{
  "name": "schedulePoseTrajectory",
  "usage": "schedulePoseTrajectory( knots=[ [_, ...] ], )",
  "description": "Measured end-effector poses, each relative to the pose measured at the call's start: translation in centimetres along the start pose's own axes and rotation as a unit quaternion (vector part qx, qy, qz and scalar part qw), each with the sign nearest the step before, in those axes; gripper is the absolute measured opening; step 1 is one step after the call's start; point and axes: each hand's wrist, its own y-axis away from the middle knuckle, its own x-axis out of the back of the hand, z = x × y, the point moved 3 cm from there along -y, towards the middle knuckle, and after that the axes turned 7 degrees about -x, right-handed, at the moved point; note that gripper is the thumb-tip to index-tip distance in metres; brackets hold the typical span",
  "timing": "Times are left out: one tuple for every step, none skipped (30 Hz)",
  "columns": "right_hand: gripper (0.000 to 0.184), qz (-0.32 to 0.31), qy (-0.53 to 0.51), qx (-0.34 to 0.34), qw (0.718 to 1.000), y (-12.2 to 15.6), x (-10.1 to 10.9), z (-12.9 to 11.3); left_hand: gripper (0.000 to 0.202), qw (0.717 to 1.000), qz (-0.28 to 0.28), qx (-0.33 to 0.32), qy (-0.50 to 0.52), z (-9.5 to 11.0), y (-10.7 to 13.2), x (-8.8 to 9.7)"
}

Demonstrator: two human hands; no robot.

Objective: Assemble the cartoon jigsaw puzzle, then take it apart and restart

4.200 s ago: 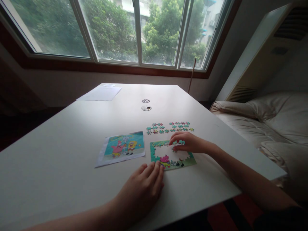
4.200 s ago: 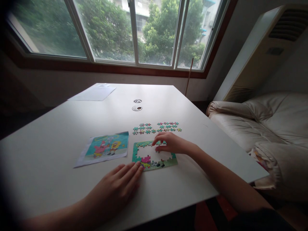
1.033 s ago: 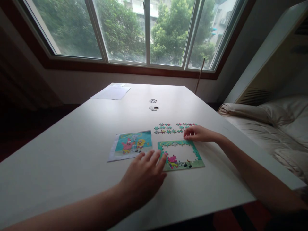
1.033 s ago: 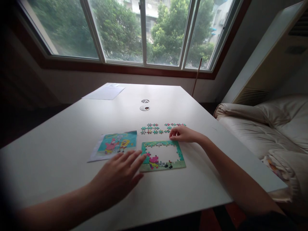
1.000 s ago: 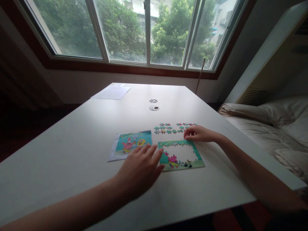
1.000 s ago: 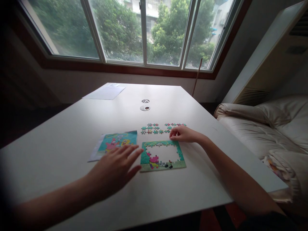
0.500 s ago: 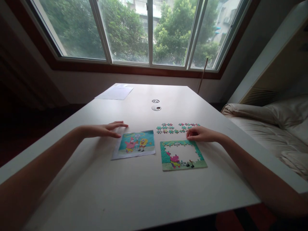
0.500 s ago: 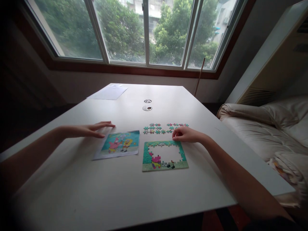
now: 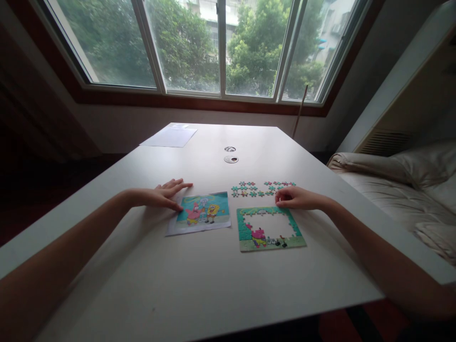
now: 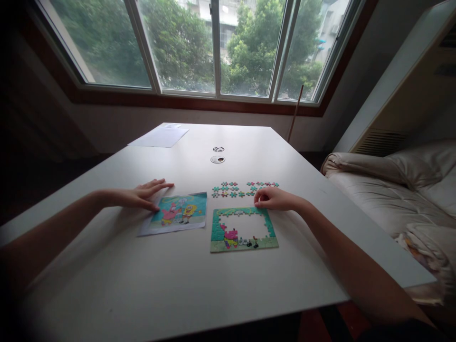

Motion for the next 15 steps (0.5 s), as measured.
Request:
schedulePoseTrajectory(
  knots=[
    [0.031,0.000,0.001,0.000,1.000,0.03,0.00,-0.07,0.090,1.000,0.000,-0.002,-0.002,0.04,0.01,0.03],
    [0.030,-0.001,0.001,-0.001,1.000,0.05,0.00,-0.11,0.089,1.000,-0.001,-0.004,-0.004,0.10,0.01,0.06],
    [0.030,-0.002,0.000,-0.001,1.000,0.06,-0.01,-0.11,0.088,1.000,-0.002,-0.005,-0.006,0.18,0.01,0.09],
    [0.030,-0.002,0.000,-0.002,1.000,0.06,-0.02,-0.07,0.087,1.000,-0.004,-0.004,-0.009,0.27,0.01,0.12],
    [0.029,-0.002,-0.001,-0.002,1.000,0.04,-0.04,0.00,0.087,1.000,-0.005,-0.002,-0.009,0.35,0.01,0.13],
    [0.029,-0.001,-0.001,-0.002,1.000,0.02,-0.05,0.09,0.087,1.000,-0.007,0.001,-0.009,0.42,0.02,0.13],
    [0.029,0.000,-0.001,-0.001,1.000,-0.01,-0.06,0.17,0.087,1.000,-0.008,0.004,-0.008,0.48,0.03,0.13],
    [0.029,0.000,-0.001,0.001,1.000,-0.03,-0.07,0.23,0.087,1.000,-0.007,0.006,-0.008,0.53,0.04,0.12],
    [0.029,0.000,-0.002,0.002,1.000,-0.05,-0.08,0.27,0.086,1.000,-0.006,0.006,-0.010,0.56,0.05,0.10],
    [0.029,-0.001,-0.003,0.003,1.000,-0.07,-0.09,0.29,0.086,1.000,-0.005,0.006,-0.012,0.56,0.05,0.09],
    [0.029,-0.001,-0.005,0.004,1.000,-0.07,-0.09,0.27,0.085,1.000,-0.003,0.005,-0.015,0.55,0.04,0.08],
    [0.029,-0.002,-0.007,0.004,1.000,-0.07,-0.09,0.24,0.085,1.000,-0.001,0.004,-0.017,0.52,0.02,0.07],
    [0.029,-0.001,-0.008,0.004,1.000,-0.06,-0.09,0.20,0.085,1.000,0.000,0.003,-0.018,0.49,0.00,0.07],
    [0.030,0.000,-0.008,0.004,1.000,-0.06,-0.09,0.16,0.085,1.000,0.000,0.003,-0.018,0.45,-0.02,0.08],
    [0.030,0.001,-0.007,0.005,1.000,-0.05,-0.08,0.12,0.085,1.000,0.000,0.005,-0.015,0.43,-0.04,0.09]
  ],
)
